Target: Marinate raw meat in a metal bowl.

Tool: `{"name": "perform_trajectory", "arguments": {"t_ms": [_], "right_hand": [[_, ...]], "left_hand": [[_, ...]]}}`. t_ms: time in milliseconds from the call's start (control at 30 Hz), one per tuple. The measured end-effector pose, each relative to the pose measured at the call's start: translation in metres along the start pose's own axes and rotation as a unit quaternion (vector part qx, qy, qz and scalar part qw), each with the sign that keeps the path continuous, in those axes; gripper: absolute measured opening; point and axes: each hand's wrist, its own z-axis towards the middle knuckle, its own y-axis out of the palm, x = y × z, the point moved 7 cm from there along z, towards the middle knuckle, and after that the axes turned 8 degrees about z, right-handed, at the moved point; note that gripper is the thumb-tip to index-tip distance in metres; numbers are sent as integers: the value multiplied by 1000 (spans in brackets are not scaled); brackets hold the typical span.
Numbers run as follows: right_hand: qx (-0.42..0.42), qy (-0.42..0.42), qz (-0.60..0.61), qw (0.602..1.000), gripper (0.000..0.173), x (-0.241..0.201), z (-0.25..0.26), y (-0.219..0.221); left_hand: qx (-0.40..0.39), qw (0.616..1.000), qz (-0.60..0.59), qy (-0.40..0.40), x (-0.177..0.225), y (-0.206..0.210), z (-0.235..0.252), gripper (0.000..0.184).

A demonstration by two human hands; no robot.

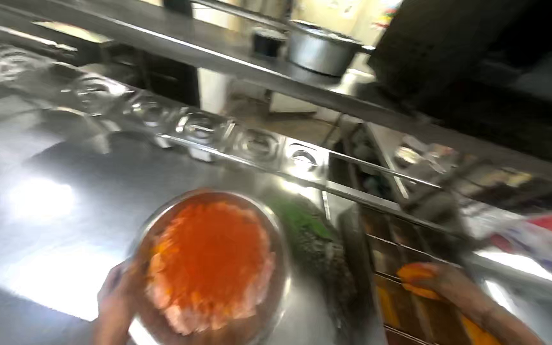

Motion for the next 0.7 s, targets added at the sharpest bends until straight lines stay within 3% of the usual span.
{"name": "perform_trajectory", "arguments": {"t_ms": [167, 233, 300, 367, 433, 500, 600, 700], "right_hand": [[-179, -188, 22, 966, 19, -206, -30, 137], [-212, -303, -119, 922, 15, -272, -54, 183], [-191, -406, -300, 842, 18, -315, -74, 218], [-126, -481, -376, 782, 19, -342, -82, 232], [-49, -550, -340, 761, 15, -369, -87, 232], [-7, -605, -278, 746, 22, -391, -91, 238], [-54, -600, -240, 761, 32, -397, -96, 265], [-202, -516, -271, 787, 58, -374, -101, 289]], "left_hand": [[25, 999, -21, -10, -9, -6, 3, 27], [22, 999, -27, -13, -10, -4, 3, 25], [20, 999, -27, -14, -11, -3, 5, 24], [19, 999, -27, -18, -11, -2, 7, 24], [22, 999, -32, -22, -12, 0, 6, 24], [24, 999, -33, -29, -14, 1, 6, 24], [24, 999, -31, -30, -15, 2, 8, 29], [22, 999, -36, -28, -15, 4, 10, 30]]}}
